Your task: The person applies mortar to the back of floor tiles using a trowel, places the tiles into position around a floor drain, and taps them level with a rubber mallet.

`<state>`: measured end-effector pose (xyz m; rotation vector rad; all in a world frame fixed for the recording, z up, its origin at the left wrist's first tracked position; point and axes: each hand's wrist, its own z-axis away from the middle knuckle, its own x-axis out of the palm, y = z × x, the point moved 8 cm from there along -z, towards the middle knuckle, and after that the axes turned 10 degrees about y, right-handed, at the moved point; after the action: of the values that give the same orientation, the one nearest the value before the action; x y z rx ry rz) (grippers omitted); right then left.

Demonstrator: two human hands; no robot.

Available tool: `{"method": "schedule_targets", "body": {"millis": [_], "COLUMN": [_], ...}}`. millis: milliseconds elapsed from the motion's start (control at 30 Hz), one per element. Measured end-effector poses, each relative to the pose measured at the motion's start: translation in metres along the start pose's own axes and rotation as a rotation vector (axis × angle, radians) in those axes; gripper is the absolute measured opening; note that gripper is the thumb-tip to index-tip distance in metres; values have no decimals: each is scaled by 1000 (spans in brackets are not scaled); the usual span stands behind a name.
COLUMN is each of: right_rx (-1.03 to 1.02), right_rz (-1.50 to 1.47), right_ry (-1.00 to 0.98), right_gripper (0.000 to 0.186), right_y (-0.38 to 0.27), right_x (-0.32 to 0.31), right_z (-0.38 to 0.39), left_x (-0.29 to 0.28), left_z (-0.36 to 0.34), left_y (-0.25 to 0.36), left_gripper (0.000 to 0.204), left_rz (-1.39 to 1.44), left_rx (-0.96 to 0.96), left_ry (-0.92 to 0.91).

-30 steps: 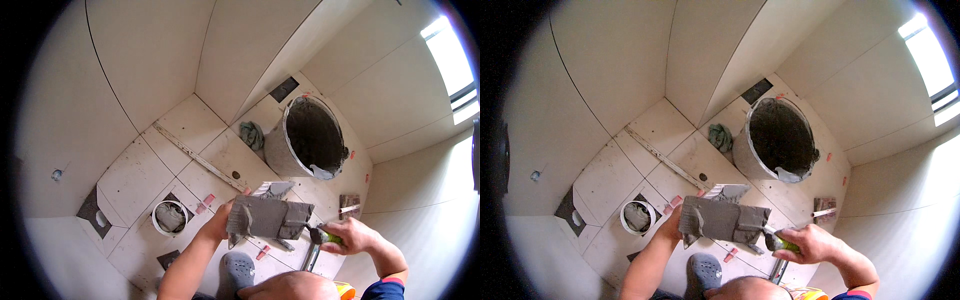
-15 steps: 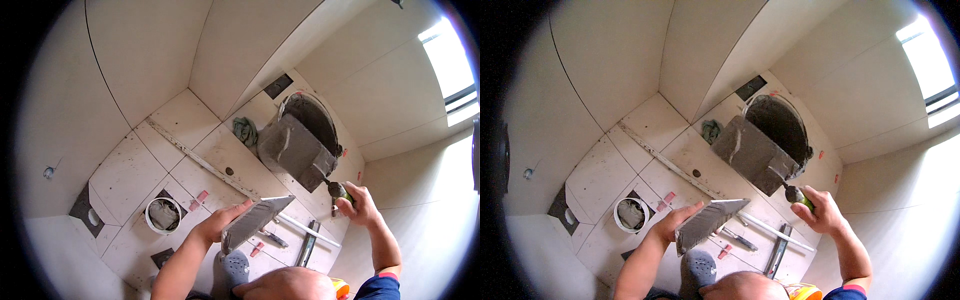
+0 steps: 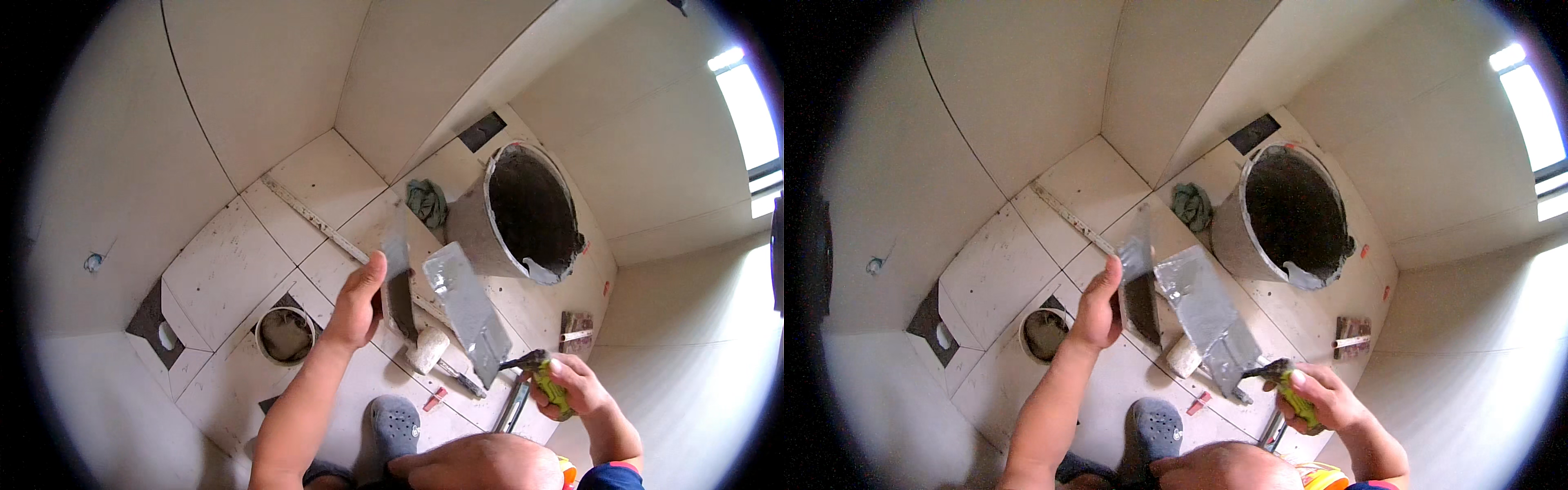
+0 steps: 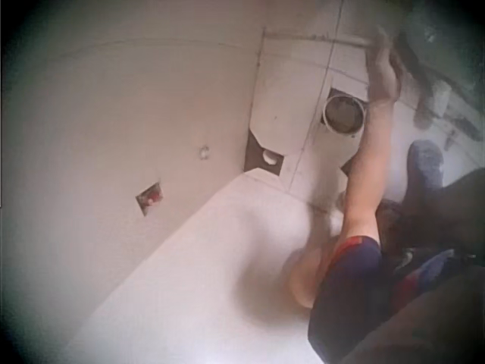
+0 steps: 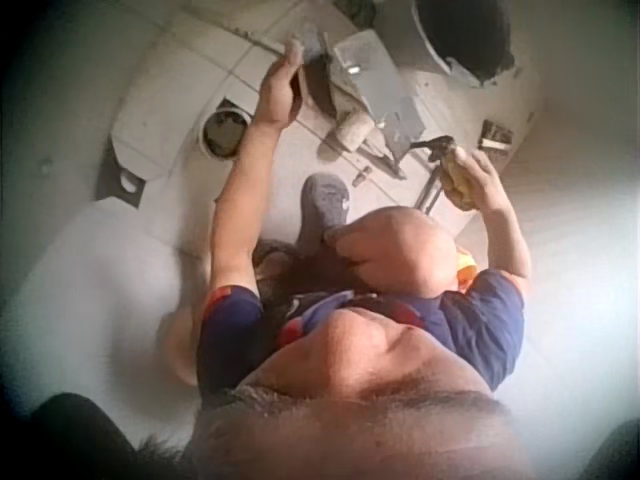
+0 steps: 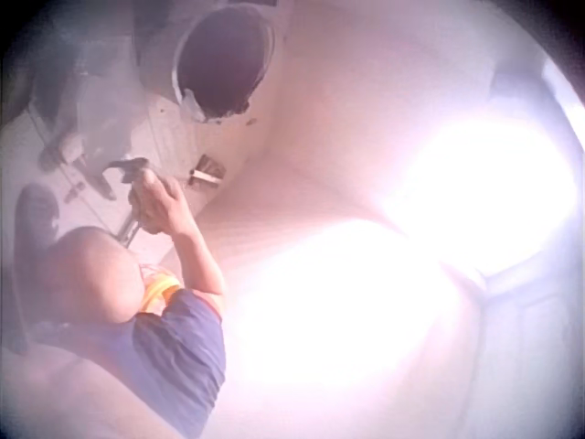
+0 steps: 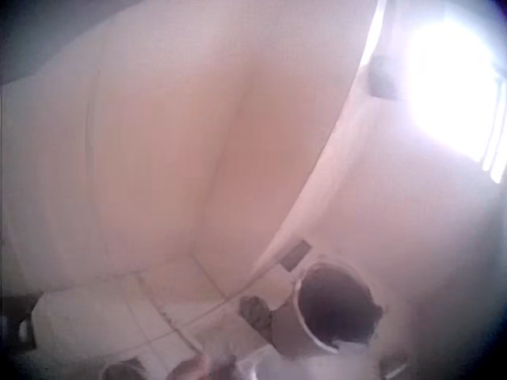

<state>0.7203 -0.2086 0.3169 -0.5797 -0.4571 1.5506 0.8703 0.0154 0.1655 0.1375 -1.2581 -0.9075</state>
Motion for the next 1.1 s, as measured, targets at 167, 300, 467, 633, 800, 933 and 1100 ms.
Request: {"method": "schedule_targets", "body": {"millis": [167,300,467,633,800,933,1100], "right_rx": [70,-39,-4,-106,-362,-595,-685], "right_rz": [-78,-90,-19,-61,336,779,830], "right_ry": [-91,-214,-185,-80,-1,43,175], "right_gripper": [57,52,50,50,46,43,34], "right_y": [44,71,89,77,53,25,5], "right_x": [16,21,3,-12,-8,2,-3], "right_z": [-23,-33,-25,-18,-23,-22,-25], "left_x": [8,1,-15,-25,-19,-10,3], "left_z": [-1,-6,-2,0,2,8,17], "left_y": [32,38,59,53,38,26,11], "left_gripper": [63,61,63,64,65,65,59], "left_rz": [-183,-103,115,265,180,175,209], "left_rx": [233,335,409,209,150,79,-54], "left_ry": [22,119,310,116,128,27,162]}}
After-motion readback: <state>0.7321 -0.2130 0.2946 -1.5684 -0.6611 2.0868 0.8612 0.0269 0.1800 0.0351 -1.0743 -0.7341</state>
